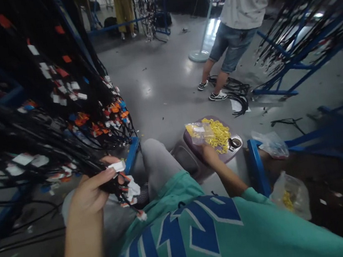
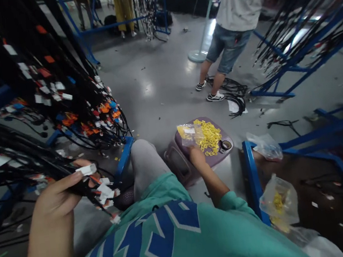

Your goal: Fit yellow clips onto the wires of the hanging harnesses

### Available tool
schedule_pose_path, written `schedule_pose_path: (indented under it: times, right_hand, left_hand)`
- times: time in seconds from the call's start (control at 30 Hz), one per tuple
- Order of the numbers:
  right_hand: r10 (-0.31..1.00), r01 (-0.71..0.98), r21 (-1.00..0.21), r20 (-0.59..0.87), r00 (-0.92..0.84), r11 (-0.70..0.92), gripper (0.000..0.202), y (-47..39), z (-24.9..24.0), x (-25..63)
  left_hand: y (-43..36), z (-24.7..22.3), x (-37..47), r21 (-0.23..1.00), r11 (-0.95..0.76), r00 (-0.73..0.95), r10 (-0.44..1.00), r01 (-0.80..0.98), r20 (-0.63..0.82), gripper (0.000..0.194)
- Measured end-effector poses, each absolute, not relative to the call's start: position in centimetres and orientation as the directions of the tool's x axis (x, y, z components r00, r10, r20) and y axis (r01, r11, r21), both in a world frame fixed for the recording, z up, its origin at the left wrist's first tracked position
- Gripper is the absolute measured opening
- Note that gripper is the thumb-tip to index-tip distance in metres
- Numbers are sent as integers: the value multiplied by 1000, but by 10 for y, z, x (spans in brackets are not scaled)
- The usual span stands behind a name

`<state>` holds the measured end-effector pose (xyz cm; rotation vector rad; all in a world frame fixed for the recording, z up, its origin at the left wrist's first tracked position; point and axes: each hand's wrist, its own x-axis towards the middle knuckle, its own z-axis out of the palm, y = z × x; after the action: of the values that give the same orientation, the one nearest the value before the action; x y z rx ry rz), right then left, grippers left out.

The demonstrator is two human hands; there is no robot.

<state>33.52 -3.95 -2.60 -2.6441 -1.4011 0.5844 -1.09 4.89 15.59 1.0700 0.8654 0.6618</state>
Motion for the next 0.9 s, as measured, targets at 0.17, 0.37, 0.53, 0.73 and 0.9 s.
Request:
schedule_pose_path:
  times: [0.17,0.37,0.53,0.73,0.9]
  right_hand:
    - [703,642,-287,-247,667,-711,32,-19,-46,354]
    - [526,469,-239,-334,782,-850,29,16,-67,365]
    - [451,396,-221,-350,821,-891,29,23,-83,368]
    - [456,380,-283,-293,840,-881,31,22,-95,369]
    - [510,412,-391,-189,839,-823,34,7,-101,371]
  left_hand:
    - [54,158,-11,931,365,519,799,-15,-305,17]
    - [48,164,-10,924,382,516,790,5,-330,12]
    - [47,163,-10,925,379,466,819,-1,-335,12]
    - [55,159,-15,935,356,537,787,9,-305,13]
    - [52,158,-11,940,341,501,818,-29,-282,18]
